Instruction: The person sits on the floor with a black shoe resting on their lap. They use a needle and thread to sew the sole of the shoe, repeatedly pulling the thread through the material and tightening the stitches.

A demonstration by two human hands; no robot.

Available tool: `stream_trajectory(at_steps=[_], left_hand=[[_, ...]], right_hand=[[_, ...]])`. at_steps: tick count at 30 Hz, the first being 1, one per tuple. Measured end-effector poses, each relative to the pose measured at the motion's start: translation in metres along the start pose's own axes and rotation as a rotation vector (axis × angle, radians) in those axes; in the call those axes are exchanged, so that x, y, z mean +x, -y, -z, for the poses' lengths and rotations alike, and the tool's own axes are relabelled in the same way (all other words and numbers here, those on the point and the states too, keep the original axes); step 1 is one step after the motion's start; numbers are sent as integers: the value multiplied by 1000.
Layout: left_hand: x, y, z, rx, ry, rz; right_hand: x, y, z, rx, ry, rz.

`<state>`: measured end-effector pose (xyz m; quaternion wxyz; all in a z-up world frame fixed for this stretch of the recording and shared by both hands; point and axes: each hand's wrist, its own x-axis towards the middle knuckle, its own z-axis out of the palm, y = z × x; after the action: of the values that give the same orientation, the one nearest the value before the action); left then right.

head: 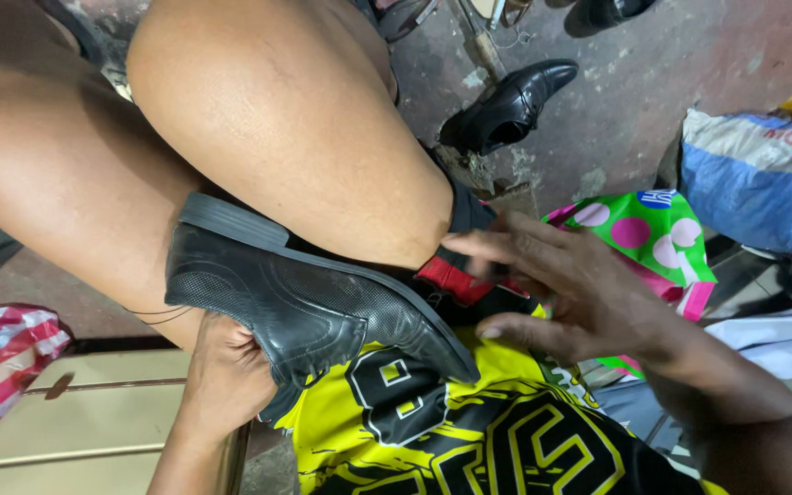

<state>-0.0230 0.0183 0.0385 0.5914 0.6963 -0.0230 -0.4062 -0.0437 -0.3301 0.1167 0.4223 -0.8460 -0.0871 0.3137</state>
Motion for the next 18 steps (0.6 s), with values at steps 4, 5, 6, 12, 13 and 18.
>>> stream_trajectory(at_steps=[4,5,6,12,13,18], left_hand=[[-14,39,6,-362,-83,-76],[-14,40,6,-449,-78,-74],[-12,36,8,-436,-40,-51],[9,-17,26,333,308,386],[10,-23,25,399,301,232],[31,-37,26,507,395,183]], right_hand=[[4,-14,-26,316,-41,96],[3,-18,-26,331,-32,83],[2,-22,-24,345,-22,71],[-1,-28,-10,566,-202,141],[1,-25,-15,677,-278,208],[25,-9,-51,1531,-280,128]])
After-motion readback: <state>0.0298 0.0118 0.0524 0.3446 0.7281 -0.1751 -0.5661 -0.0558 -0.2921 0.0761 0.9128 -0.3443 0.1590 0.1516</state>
